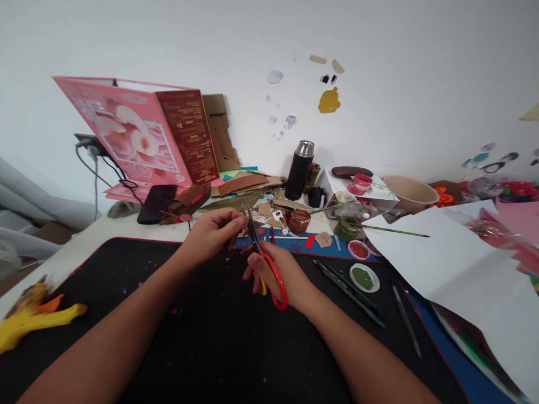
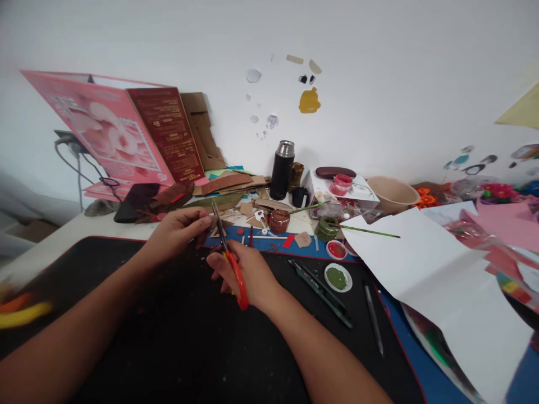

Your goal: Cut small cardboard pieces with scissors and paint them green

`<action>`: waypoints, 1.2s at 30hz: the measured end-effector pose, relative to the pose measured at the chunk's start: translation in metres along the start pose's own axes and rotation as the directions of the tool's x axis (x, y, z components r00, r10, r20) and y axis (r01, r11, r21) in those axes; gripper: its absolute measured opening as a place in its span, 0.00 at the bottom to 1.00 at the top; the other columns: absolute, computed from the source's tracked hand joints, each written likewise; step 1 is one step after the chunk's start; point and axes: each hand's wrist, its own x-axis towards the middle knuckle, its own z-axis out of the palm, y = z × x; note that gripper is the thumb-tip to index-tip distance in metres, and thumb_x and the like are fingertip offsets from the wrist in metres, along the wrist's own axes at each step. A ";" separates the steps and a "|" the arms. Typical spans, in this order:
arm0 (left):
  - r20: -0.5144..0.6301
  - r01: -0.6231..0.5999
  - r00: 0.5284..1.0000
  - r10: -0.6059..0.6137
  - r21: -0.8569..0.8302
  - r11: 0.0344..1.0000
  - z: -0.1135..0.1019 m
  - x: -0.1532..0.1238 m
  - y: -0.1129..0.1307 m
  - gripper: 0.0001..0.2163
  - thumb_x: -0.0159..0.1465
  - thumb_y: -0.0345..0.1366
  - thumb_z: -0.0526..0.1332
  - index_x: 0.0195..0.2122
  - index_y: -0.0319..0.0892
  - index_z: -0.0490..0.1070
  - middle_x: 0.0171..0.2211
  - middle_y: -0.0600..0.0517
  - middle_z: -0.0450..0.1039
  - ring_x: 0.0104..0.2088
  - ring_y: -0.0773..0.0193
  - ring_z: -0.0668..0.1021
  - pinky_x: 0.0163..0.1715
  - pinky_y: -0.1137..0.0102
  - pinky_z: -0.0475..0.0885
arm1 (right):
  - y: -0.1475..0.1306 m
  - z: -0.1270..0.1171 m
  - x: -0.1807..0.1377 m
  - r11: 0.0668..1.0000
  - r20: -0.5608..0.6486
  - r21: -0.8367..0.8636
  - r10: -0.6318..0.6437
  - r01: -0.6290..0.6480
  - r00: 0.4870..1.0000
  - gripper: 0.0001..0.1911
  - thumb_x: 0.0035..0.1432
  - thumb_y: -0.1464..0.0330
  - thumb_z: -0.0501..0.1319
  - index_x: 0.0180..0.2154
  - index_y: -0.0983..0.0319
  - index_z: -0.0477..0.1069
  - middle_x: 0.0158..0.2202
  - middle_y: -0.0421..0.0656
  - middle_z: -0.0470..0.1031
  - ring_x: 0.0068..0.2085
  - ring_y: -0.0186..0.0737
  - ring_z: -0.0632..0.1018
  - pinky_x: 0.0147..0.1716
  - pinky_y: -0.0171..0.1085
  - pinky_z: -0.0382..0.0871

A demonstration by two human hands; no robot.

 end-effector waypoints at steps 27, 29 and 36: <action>0.031 -0.004 0.999 0.004 0.005 1.000 0.003 0.001 -0.003 0.18 0.67 0.48 0.61 0.25 0.43 0.67 0.17 0.57 0.67 0.18 0.69 0.68 0.20 0.74 0.61 | 0.000 0.002 0.000 0.996 -0.076 -0.067 0.051 -0.056 0.996 0.28 0.68 0.40 0.57 0.42 0.60 0.70 0.23 0.35 0.71 0.20 0.34 0.76 0.19 0.30 0.67; 0.021 -0.010 1.000 0.010 0.013 1.000 0.003 0.001 -0.003 0.18 0.67 0.47 0.61 0.25 0.43 0.67 0.17 0.57 0.67 0.19 0.69 0.68 0.21 0.74 0.61 | 0.001 0.002 0.000 0.996 -0.075 -0.074 0.048 -0.053 0.996 0.29 0.68 0.40 0.56 0.42 0.60 0.69 0.23 0.35 0.71 0.20 0.34 0.76 0.19 0.30 0.67; 0.027 -0.016 1.000 0.016 0.023 1.000 0.003 0.002 -0.004 0.18 0.68 0.47 0.61 0.25 0.42 0.68 0.17 0.57 0.67 0.18 0.69 0.68 0.20 0.74 0.61 | 0.001 0.002 0.000 0.996 -0.072 -0.072 0.044 -0.049 0.996 0.28 0.69 0.41 0.56 0.42 0.59 0.69 0.22 0.34 0.70 0.20 0.34 0.75 0.19 0.31 0.67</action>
